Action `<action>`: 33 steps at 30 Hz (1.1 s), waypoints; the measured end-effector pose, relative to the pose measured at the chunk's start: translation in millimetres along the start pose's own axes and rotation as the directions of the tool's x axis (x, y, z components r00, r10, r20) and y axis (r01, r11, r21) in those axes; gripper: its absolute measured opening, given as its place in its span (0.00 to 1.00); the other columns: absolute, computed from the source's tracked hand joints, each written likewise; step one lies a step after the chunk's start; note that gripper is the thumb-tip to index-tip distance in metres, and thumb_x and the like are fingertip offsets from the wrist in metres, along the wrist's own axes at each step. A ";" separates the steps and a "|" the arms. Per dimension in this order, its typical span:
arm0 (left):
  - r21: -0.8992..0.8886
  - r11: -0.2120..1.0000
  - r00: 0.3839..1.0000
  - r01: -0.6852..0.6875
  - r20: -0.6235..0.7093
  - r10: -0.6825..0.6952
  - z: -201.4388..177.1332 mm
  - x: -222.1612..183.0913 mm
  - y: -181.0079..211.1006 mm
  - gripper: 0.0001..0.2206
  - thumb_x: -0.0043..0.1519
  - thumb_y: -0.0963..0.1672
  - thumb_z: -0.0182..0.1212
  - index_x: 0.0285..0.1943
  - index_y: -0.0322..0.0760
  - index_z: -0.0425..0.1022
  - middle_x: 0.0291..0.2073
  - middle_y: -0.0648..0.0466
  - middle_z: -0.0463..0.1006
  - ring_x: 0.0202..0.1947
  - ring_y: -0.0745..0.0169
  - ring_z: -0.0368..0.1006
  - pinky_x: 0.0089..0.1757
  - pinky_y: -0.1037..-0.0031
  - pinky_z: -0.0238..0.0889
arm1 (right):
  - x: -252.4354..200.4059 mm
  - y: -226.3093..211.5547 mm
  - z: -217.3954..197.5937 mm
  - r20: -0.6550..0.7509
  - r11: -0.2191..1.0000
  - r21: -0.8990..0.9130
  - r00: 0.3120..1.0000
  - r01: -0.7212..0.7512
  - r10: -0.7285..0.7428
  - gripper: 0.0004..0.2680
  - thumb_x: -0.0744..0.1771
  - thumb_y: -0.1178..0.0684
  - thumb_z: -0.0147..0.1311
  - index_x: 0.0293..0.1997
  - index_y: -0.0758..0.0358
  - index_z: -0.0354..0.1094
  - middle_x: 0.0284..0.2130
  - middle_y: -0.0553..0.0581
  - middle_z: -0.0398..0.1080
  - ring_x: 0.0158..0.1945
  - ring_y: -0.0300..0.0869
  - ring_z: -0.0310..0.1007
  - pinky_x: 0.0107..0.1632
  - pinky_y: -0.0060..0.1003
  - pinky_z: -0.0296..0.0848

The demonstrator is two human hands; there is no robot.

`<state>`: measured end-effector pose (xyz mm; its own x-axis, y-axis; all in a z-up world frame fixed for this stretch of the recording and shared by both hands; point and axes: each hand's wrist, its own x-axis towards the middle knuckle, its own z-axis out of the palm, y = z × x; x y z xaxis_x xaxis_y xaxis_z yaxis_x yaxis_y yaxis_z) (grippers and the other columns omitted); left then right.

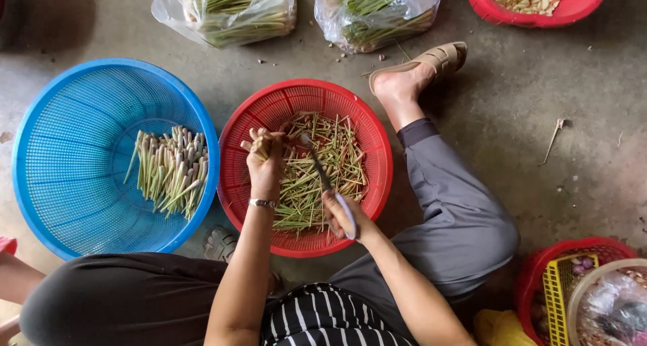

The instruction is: Trimming the ends of lemongrass stalks with scissors and sorting them into baskets

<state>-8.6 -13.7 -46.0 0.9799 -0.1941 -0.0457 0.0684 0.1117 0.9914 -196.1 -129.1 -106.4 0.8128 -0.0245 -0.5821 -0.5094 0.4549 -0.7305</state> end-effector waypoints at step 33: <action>0.396 0.887 0.907 0.238 0.236 -0.349 2.5 -7.1 52.6 0.09 0.48 0.38 0.78 0.31 0.32 0.79 0.23 0.50 0.77 0.27 0.63 0.70 0.36 0.74 0.68 | -24.9 -64.2 2.9 -0.089 0.739 -0.673 0.987 0.037 -0.130 0.23 0.69 0.30 0.42 0.41 0.64 0.69 0.30 0.72 0.75 0.44 0.65 0.77 0.49 0.56 0.73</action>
<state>-12.4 -8.9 6.8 0.8205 -0.4454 -0.3584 0.2195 -0.3334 0.9169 -182.8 -155.2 -44.0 0.8440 -0.1624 -0.5111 -0.5363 -0.2641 -0.8017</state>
